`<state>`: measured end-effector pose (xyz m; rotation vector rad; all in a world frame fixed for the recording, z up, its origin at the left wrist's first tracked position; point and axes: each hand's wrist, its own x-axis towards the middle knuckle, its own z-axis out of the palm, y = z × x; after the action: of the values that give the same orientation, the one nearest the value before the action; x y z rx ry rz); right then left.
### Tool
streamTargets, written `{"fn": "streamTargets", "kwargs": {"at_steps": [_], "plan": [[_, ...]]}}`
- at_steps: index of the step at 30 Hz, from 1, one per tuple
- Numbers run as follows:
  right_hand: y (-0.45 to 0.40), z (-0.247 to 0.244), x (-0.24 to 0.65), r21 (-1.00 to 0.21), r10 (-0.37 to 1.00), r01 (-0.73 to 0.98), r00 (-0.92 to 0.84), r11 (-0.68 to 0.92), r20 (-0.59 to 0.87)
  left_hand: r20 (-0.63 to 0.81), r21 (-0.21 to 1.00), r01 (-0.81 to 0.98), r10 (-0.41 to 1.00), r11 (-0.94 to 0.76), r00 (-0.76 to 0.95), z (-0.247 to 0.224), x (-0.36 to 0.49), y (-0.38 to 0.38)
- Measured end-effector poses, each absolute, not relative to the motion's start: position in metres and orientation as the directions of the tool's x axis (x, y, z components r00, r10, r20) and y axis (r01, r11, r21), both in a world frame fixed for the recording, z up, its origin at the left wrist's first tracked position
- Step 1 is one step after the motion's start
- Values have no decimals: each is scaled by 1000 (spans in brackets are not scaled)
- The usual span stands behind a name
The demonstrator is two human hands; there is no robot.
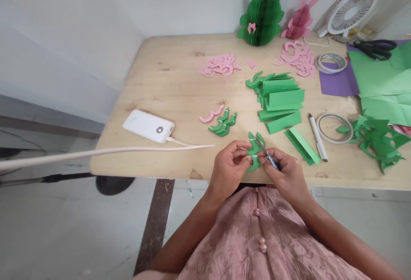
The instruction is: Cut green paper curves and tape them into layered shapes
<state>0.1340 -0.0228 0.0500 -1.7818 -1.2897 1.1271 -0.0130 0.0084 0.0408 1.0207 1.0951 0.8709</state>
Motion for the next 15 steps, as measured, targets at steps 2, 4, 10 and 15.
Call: {"fn": "streamTargets", "kwargs": {"at_steps": [2, 4, 10, 15], "plan": [[-23, 50, 134, -872, 955, 390, 143, -297, -262, -281, 950, -63, 928, 305, 245, 40, -13, 9], [-23, 50, 134, -873, 956, 391, 141, -293, -257, -282, 949, -69, 926, 308, 250, 40, -13, 8], [-23, 49, 134, -868, 958, 405, 142, -286, -249, -279, 945, -99, 925, 313, 257, 40, -13, 8], [-23, 48, 134, -858, 961, 432, 144, -277, -237, -278, 946, -95, 926, 310, 256, 40, -13, 8]]}}
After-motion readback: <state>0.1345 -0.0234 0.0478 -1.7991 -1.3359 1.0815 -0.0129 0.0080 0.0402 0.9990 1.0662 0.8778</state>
